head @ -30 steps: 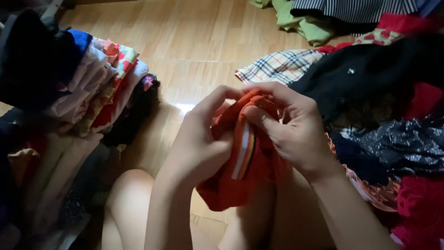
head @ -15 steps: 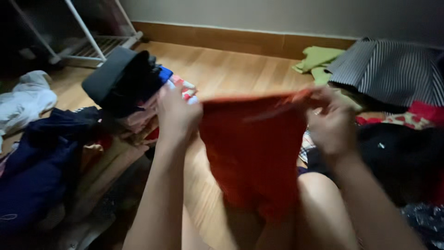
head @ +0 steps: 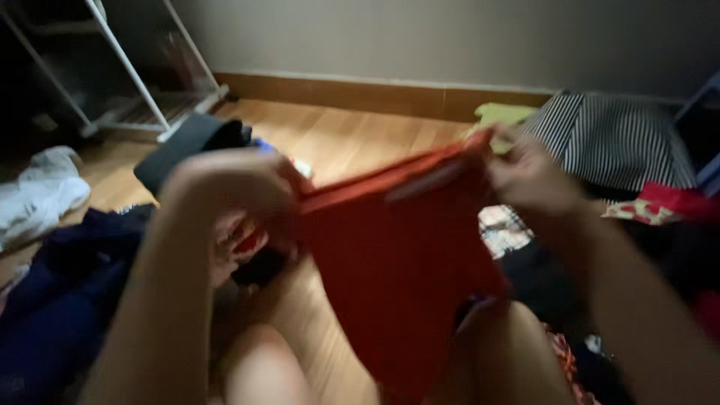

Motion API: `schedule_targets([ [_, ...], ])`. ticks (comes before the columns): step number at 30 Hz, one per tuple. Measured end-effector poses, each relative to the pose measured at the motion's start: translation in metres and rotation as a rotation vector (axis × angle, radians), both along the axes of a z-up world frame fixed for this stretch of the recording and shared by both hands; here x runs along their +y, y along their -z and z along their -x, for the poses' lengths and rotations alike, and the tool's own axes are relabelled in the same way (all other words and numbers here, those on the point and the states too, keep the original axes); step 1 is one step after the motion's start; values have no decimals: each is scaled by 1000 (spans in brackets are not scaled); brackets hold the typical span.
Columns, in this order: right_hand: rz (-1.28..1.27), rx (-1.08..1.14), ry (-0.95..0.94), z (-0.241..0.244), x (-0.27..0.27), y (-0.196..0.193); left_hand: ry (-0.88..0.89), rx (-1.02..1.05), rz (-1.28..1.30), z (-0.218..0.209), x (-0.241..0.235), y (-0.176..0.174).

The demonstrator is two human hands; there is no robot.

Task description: The person folds an orange shirt, a black garment, a plaid skirt, and a sparkly grey shirt by hand while sitting on the floor, placing each item onto a stack of folded clothes.

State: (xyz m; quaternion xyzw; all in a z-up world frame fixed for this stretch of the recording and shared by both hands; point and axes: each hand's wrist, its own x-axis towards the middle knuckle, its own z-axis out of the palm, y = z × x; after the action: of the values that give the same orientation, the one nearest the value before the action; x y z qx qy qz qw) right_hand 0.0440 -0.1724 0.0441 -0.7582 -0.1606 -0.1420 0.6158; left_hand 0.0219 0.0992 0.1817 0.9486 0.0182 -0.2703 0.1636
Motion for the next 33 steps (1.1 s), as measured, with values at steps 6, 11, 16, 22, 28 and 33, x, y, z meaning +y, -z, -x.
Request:
schedule_targets([
  [6, 15, -15, -47, -44, -35, 8, 68, -253, 307, -106, 15, 47],
  [11, 5, -68, 56, -55, -17, 7, -83, -880, 527, -150, 20, 96],
  [16, 62, -187, 174, -46, 7, 0, 21, -1148, 577, -127, 54, 107],
  [22, 28, 47, 114, -2, 41, 161, -191, -918, 269, -63, 79, 263],
  [28, 346, 577, 54, 78, 65, 234, -146, -298, 155, -7, 113, 420],
  [33, -45, 878, -39, 81, 56, 231, -142, 285, -74, 7, 100, 314],
])
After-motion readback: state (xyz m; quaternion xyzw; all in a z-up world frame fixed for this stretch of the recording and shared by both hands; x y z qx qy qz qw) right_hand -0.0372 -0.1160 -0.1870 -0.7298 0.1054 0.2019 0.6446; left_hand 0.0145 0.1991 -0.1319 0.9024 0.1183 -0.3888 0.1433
